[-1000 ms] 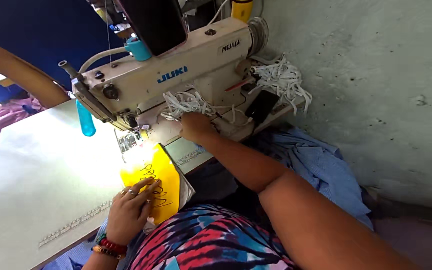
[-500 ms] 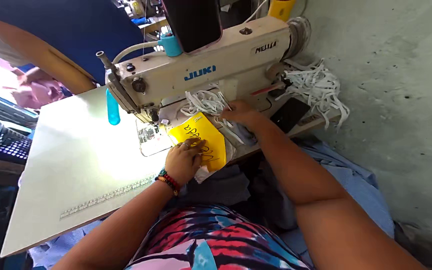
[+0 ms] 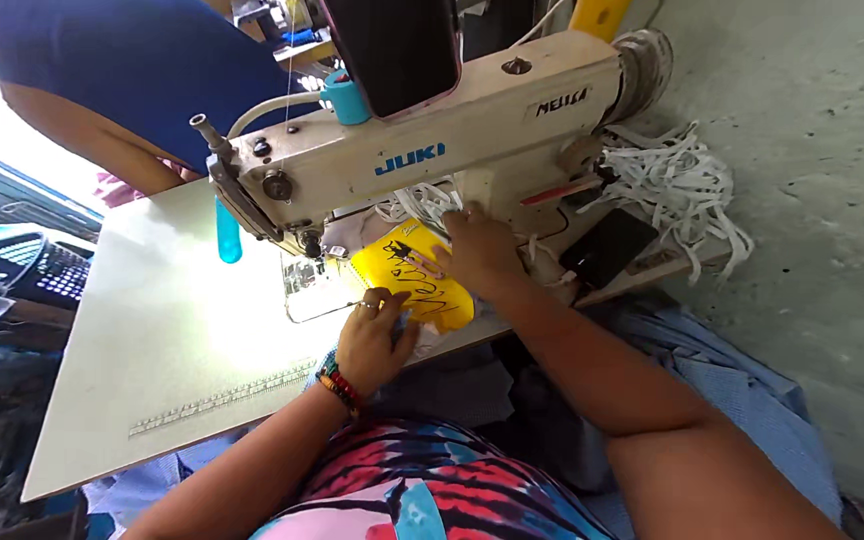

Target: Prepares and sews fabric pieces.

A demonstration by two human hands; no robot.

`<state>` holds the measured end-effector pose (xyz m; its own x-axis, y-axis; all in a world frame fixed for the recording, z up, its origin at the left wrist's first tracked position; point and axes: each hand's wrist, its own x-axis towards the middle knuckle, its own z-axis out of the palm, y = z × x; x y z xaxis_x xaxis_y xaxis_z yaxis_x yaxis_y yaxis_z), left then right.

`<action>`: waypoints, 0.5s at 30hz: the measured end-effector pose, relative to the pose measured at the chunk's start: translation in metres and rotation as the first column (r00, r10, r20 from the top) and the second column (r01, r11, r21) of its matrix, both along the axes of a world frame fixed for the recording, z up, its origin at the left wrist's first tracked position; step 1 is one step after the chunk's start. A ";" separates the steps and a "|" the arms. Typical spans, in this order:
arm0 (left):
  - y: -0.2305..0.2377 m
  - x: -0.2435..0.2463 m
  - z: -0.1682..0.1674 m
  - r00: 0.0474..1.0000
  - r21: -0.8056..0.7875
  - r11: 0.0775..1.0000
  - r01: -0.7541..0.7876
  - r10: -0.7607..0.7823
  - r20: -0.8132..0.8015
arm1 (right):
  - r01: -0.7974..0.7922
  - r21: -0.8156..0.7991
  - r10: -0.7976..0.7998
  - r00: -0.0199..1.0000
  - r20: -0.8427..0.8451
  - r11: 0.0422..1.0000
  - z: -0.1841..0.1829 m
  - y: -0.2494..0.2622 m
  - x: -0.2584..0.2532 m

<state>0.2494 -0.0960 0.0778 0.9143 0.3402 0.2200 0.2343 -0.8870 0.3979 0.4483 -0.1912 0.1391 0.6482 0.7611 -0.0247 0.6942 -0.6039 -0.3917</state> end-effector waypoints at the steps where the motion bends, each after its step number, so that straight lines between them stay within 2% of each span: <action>1: -0.003 -0.008 -0.001 1.000 0.007 1.000 0.008 -0.008 -0.027 | 0.024 -0.056 -0.021 0.998 0.056 0.998 0.002 0.011 0.003; 2: -0.005 -0.015 -0.002 0.999 0.020 1.000 0.015 -0.014 -0.050 | 0.047 -0.129 -0.036 0.995 0.088 0.991 0.004 0.022 0.006; 5: -0.004 -0.023 -0.001 0.996 0.071 0.997 0.037 -0.031 -0.082 | 0.086 -0.299 -0.081 0.996 0.030 0.950 0.004 0.048 0.016; 7: -0.003 -0.022 0.001 0.995 0.069 0.997 0.039 -0.033 -0.095 | 0.075 -0.354 -0.085 0.996 -0.013 0.932 0.005 0.056 0.019; 12: 0.003 -0.017 0.005 0.991 0.061 0.996 0.058 -0.050 -0.127 | 0.076 -0.321 -0.076 0.997 0.012 0.944 0.003 0.054 0.017; 15: 0.007 -0.004 0.006 0.982 0.029 0.996 0.079 -0.072 -0.175 | 0.094 -0.236 -0.091 0.996 0.020 0.967 0.019 0.042 0.017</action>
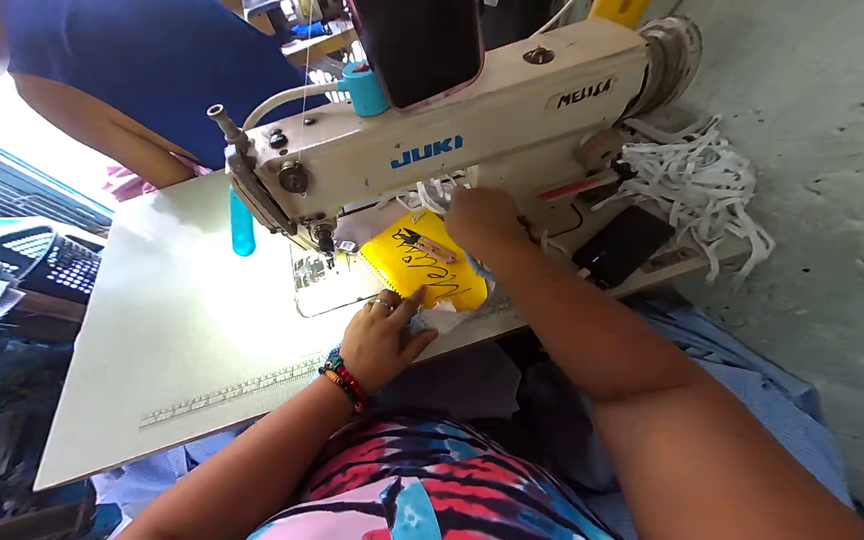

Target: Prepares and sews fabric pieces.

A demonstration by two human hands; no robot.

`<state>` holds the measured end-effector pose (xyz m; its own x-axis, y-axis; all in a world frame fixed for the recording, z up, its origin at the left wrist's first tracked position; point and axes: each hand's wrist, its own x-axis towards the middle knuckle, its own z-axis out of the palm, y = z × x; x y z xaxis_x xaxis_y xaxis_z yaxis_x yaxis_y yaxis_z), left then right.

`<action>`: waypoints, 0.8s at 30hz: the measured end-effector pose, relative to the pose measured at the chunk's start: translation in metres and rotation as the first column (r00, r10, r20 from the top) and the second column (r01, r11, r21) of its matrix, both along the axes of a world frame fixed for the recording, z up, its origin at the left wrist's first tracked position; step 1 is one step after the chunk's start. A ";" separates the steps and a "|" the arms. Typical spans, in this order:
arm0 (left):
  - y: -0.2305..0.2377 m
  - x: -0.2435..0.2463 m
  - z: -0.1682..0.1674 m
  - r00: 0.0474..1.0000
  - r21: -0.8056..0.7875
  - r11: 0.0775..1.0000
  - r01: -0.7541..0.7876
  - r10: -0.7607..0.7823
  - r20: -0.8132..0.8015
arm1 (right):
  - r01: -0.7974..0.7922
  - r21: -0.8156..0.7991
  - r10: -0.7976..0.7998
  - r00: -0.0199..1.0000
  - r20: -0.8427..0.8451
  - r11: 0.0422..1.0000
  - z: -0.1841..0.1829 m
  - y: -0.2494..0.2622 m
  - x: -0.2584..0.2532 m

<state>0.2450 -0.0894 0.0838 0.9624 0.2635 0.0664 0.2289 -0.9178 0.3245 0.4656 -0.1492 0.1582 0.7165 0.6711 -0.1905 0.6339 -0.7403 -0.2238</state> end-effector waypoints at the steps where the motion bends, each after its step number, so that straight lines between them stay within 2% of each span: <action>1: 0.000 0.006 0.000 1.000 0.001 1.000 0.007 -0.007 -0.012 | 0.001 0.010 -0.002 1.000 0.009 1.000 0.010 -0.004 -0.002; 4: 0.004 0.024 -0.003 0.999 0.003 0.999 0.039 -0.039 -0.003 | -0.033 0.031 0.030 0.996 0.081 0.999 0.038 -0.016 -0.017; 6: 0.009 0.037 -0.002 0.998 -0.013 0.997 0.070 -0.070 0.007 | -0.111 0.037 0.105 0.986 0.127 0.993 0.042 -0.021 -0.024; 8: 0.016 0.047 0.000 0.994 -0.019 0.994 0.106 -0.106 -0.010 | -0.160 -0.035 0.162 0.982 0.097 0.987 0.034 -0.019 -0.025; 10: 0.020 0.048 0.002 0.992 -0.050 0.991 0.125 -0.125 -0.006 | -0.168 -0.081 0.172 0.984 0.045 0.982 0.009 -0.014 -0.016; 12: 0.023 0.039 0.009 0.994 -0.173 0.978 0.113 -0.110 0.025 | -0.160 -0.008 0.160 0.987 0.007 0.987 -0.014 -0.019 0.001; 14: 0.025 0.021 0.020 0.999 -0.419 0.907 0.038 -0.023 0.041 | -0.142 0.142 0.152 0.987 -0.057 0.980 -0.020 -0.032 0.016; 17: 0.031 -0.016 0.025 0.984 -0.704 0.709 -0.031 0.144 0.101 | -0.102 0.245 0.125 0.989 -0.081 0.964 -0.008 -0.059 0.017; 19: 0.037 -0.039 0.031 0.974 -0.795 0.605 -0.052 0.208 0.094 | -0.120 0.214 0.114 0.993 0.038 0.970 -0.009 -0.071 0.015; 21: 0.039 -0.057 0.040 0.965 -0.838 0.542 -0.065 0.249 0.086 | -0.189 0.183 0.157 0.972 0.176 0.965 -0.029 -0.074 0.016; 24: 0.031 -0.076 0.056 0.933 -0.840 0.524 -0.144 0.354 0.061 | -0.377 0.305 0.256 0.893 0.369 0.875 -0.061 -0.078 0.017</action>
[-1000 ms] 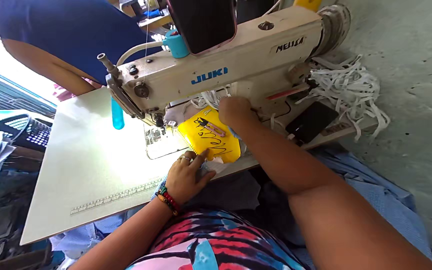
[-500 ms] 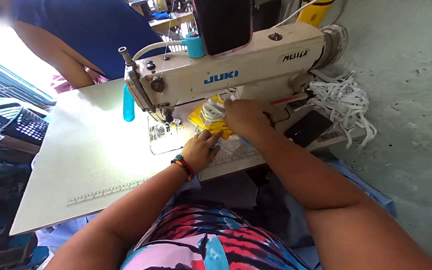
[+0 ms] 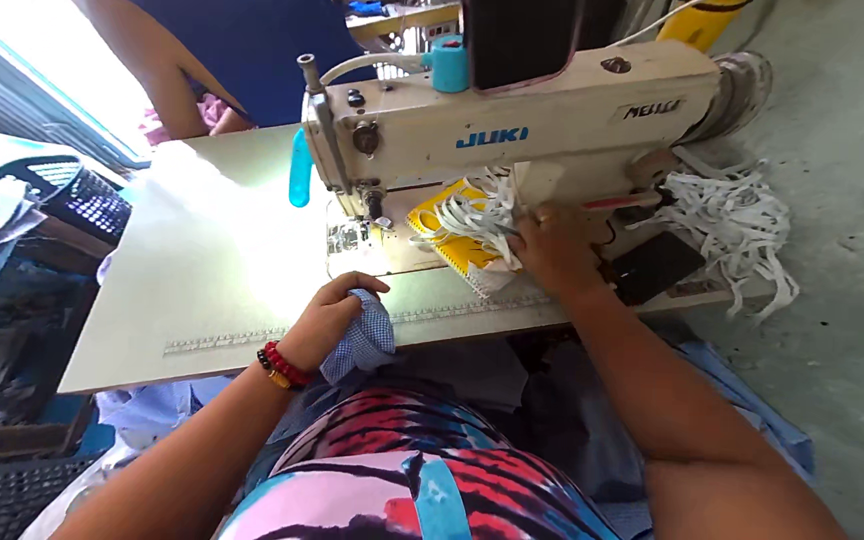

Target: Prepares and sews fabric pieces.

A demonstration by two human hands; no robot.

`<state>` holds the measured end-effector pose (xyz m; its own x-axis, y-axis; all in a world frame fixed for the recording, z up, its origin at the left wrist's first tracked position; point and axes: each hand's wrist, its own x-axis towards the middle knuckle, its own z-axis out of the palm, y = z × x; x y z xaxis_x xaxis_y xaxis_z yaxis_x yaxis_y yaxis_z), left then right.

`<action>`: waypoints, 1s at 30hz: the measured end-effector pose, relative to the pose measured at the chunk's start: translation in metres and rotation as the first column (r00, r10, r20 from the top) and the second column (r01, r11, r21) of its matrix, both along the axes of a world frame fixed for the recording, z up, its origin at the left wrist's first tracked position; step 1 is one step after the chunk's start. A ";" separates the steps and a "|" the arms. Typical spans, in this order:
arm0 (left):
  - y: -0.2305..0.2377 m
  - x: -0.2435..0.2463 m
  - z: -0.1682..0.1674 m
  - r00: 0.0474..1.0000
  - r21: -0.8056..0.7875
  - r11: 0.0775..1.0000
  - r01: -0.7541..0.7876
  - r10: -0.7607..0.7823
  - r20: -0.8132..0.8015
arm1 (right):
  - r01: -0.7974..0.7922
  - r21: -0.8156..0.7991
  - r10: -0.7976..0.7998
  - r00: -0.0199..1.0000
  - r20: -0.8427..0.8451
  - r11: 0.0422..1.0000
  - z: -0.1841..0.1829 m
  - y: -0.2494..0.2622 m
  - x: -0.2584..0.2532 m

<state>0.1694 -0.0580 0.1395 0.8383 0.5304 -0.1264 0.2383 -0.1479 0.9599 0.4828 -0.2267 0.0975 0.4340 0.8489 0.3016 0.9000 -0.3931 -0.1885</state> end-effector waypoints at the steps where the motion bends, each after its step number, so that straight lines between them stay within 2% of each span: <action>1: -0.003 -0.004 0.004 0.999 0.015 0.999 -0.036 0.036 0.002 | -0.029 0.077 0.025 0.998 0.049 0.997 0.002 0.001 -0.007; 3: -0.008 -0.011 0.009 0.995 0.054 0.995 -0.078 0.074 0.068 | -0.076 0.233 0.075 0.997 0.014 0.969 0.020 0.003 -0.044; 5: -0.013 -0.018 0.014 0.988 0.118 0.991 -0.068 0.051 0.143 | -0.172 0.375 0.273 0.933 -0.234 0.911 0.030 0.009 -0.101; 6: -0.016 -0.020 0.018 0.985 0.157 0.986 -0.048 0.021 0.169 | -0.234 0.436 0.416 0.822 -0.388 0.869 0.027 0.013 -0.129; 7: -0.018 -0.023 0.021 0.982 0.200 0.979 -0.026 -0.012 0.191 | -0.281 0.489 0.540 0.646 -0.540 0.826 0.021 0.018 -0.153; 9: -0.019 -0.029 0.028 0.973 0.312 0.950 -0.026 -0.047 0.224 | -0.281 0.565 0.630 0.294 -0.719 0.776 0.014 0.025 -0.187; 10: -0.018 -0.034 0.030 0.970 0.365 0.929 -0.056 -0.035 0.240 | -0.257 0.575 0.623 0.184 -0.760 0.777 0.014 0.025 -0.195; 11: -0.016 -0.040 0.031 0.968 0.397 0.912 -0.102 -0.001 0.252 | -0.233 0.573 0.609 0.131 -0.782 0.786 0.016 0.023 -0.198; 12: -0.014 -0.046 0.030 0.966 0.405 0.901 -0.154 0.052 0.252 | -0.219 0.565 0.597 0.120 -0.794 0.796 0.019 0.020 -0.196; 13: -0.014 -0.051 0.028 0.963 0.385 0.901 -0.201 0.110 0.246 | -0.227 0.548 0.584 0.138 -0.800 0.805 0.021 0.017 -0.190; 14: -0.015 -0.055 0.023 0.961 0.354 0.907 -0.227 0.150 0.231 | -0.269 0.510 0.566 0.203 -0.799 0.817 0.024 0.015 -0.182; 15: -0.019 -0.059 0.016 0.964 0.308 0.923 -0.231 0.175 0.201 | -0.332 0.435 0.535 0.328 -0.778 0.837 0.026 0.014 -0.174; 16: -0.022 -0.063 0.008 0.968 0.242 0.944 -0.223 0.186 0.169 | -0.379 0.333 0.494 0.501 -0.711 0.863 0.029 0.015 -0.166; 18: -0.030 -0.066 -0.005 0.967 0.058 0.975 -0.215 0.205 0.150 | -0.377 0.191 0.422 0.799 -0.429 0.906 0.031 0.027 -0.150; 20: -0.036 -0.068 -0.009 0.960 -0.117 0.970 -0.212 0.229 0.163 | -0.292 0.167 0.317 0.936 -0.155 0.942 0.026 0.046 -0.131; 23: -0.038 -0.076 -0.004 0.949 -0.185 0.961 -0.205 0.241 0.201 | -0.122 0.042 0.121 0.992 0.026 0.992 0.019 0.074 -0.103; 25: -0.036 -0.086 -0.002 0.942 -0.177 0.964 -0.199 0.238 0.237 | -0.074 -0.071 0.080 0.993 0.087 0.995 0.013 0.079 -0.092; 26: -0.035 -0.091 -0.001 0.938 -0.167 0.965 -0.200 0.238 0.251 | -0.066 -0.079 0.075 0.990 0.122 0.995 0.011 0.079 -0.090; 28: -0.033 -0.100 -0.002 0.934 -0.163 0.963 -0.214 0.251 0.255 | -0.083 0.069 0.072 0.986 0.150 0.994 0.011 0.075 -0.088; 30: -0.031 -0.107 -0.004 0.934 -0.167 0.961 -0.222 0.259 0.245 | -0.106 0.316 0.098 0.994 0.041 0.943 0.023 0.069 -0.090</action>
